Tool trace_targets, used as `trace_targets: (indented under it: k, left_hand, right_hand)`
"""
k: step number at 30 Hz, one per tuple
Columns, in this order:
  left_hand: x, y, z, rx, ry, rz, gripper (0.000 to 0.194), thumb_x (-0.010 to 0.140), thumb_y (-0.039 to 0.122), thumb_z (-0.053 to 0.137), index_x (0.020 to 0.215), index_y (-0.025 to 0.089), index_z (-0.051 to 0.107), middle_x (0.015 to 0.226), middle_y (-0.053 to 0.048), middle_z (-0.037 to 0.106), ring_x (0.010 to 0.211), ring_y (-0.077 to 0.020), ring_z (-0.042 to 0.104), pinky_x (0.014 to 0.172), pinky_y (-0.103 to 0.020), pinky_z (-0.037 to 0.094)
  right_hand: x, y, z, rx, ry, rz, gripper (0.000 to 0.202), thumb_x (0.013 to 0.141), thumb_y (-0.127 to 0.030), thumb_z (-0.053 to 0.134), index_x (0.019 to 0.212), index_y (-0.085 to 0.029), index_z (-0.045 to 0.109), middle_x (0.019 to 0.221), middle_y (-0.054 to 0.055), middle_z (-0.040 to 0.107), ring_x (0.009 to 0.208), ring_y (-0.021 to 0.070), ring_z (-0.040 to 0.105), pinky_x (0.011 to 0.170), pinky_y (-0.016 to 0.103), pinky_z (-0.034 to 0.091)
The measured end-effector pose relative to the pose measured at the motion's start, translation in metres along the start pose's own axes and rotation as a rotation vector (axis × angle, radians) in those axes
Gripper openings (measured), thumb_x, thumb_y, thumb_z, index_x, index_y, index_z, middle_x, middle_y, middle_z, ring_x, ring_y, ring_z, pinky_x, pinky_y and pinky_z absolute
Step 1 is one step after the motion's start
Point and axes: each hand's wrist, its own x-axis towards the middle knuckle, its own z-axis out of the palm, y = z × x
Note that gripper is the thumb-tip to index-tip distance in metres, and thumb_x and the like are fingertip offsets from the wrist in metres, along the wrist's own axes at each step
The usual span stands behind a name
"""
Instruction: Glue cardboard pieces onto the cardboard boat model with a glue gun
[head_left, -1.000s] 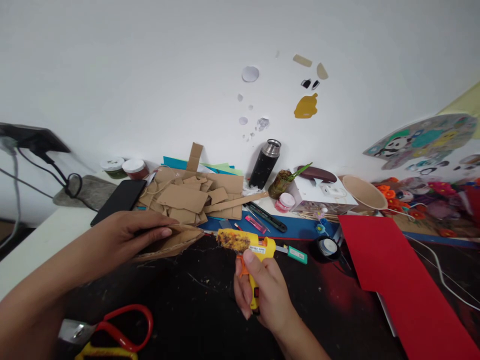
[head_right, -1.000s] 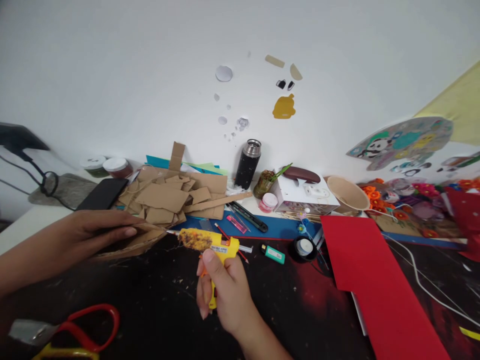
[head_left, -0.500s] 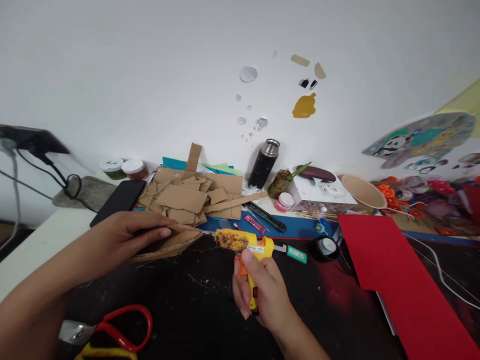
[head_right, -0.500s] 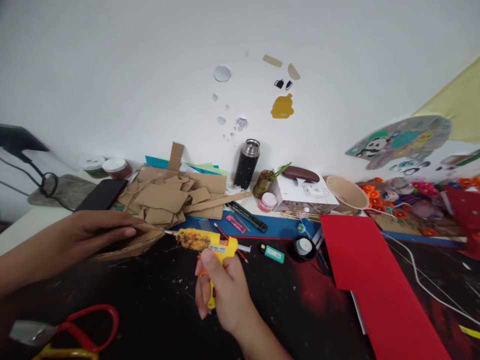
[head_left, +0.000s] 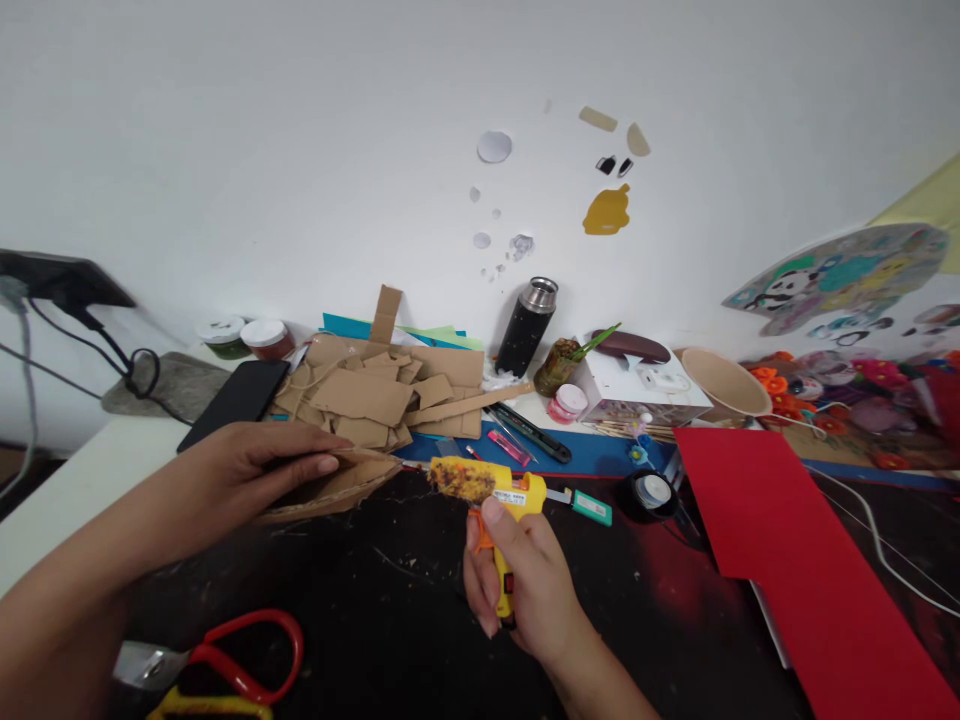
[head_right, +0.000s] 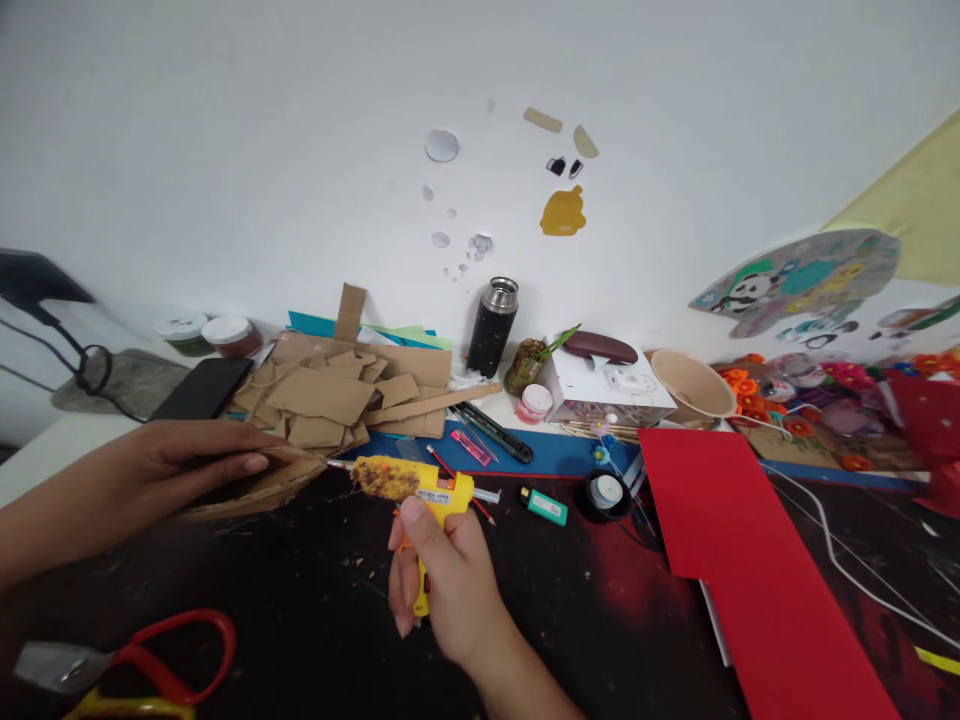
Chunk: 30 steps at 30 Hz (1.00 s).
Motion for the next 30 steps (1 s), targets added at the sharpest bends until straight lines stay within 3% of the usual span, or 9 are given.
trace_targets:
  k: [6,30]
  left_hand:
    - [0.0008,0.0018,0.0004,-0.015,0.006,0.023,0.036,0.100,0.052,0.059,0.111,0.033,0.087,0.112,0.000,0.087,0.096,-0.0225,0.081,0.081,-0.029,0.065]
    - [0.0015,0.0052,-0.0022,0.026,-0.033,-0.023,0.039,0.101,0.050,0.055,0.112,0.030,0.087,0.115,-0.003,0.086,0.100,-0.0247,0.080,0.086,-0.032,0.064]
  right_hand:
    - [-0.0005,-0.0005,0.0003,-0.006,-0.002,-0.011,0.057,0.096,-0.070,0.071,0.077,-0.016,0.064,0.038,-0.009,0.044,0.028,0.0069,0.041,0.035,0.016,0.029]
    - [-0.0008,0.0000,0.0027,-0.044,0.036,0.013,0.061,0.093,-0.074,0.071,0.076,-0.016,0.063,0.038,-0.009,0.043,0.029,0.0073,0.041,0.035,0.017,0.027]
